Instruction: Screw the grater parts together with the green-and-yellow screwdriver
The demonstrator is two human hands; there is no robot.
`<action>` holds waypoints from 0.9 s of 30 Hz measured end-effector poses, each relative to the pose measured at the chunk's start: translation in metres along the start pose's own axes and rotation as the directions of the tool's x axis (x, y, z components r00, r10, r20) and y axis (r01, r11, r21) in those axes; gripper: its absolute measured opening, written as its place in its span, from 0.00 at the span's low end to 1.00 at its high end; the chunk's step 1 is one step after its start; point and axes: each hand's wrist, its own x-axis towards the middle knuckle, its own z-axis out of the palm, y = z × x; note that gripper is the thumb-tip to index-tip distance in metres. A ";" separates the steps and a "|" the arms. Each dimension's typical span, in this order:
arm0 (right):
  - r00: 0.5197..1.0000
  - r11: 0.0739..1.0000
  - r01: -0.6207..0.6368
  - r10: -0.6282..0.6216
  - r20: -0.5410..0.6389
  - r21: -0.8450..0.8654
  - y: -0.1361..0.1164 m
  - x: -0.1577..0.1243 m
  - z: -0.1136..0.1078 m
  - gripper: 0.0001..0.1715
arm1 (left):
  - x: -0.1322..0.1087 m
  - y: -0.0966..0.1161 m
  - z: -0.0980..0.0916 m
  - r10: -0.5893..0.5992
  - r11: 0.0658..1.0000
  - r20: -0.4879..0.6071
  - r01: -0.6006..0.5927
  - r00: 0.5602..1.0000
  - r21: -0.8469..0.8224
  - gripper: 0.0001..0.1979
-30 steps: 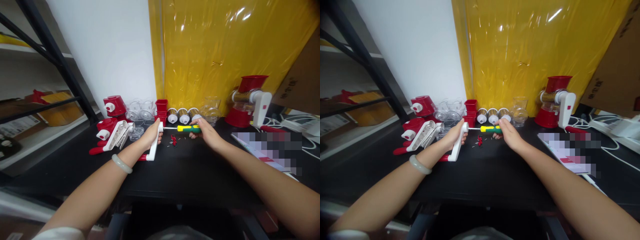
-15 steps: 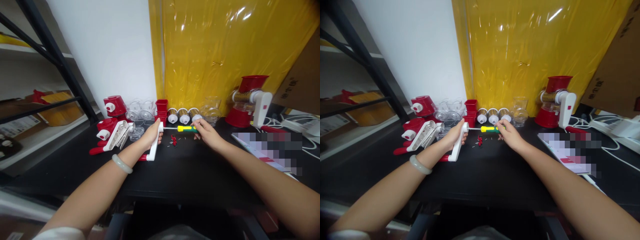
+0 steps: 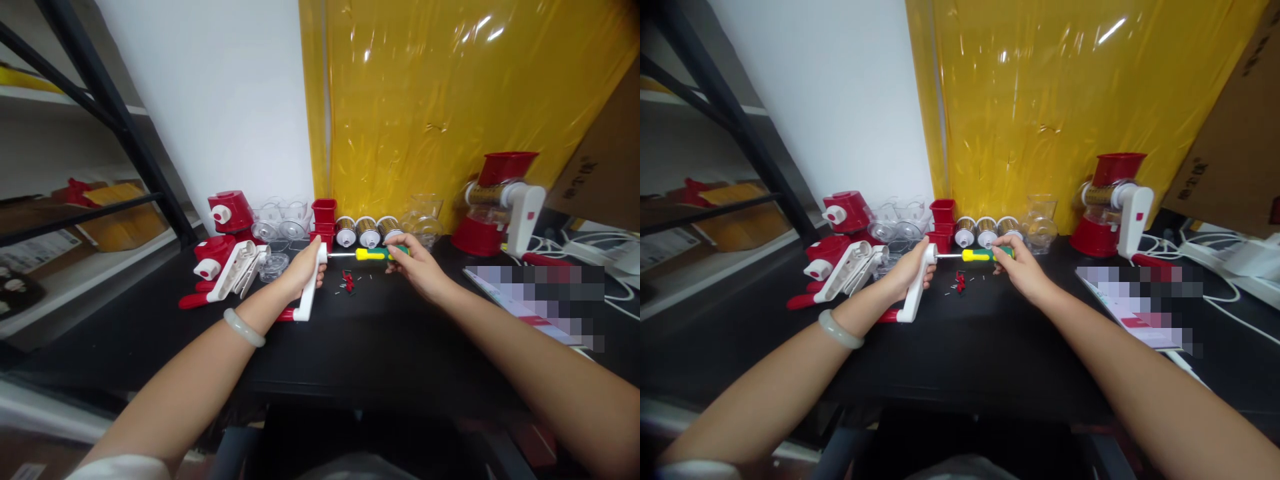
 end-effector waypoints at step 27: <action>0.994 0.981 -0.078 0.090 -0.058 0.180 0.003 0.001 0.008 0.29 | 0.001 -0.002 0.001 0.028 1.000 0.007 -0.028 1.000 -0.010 0.27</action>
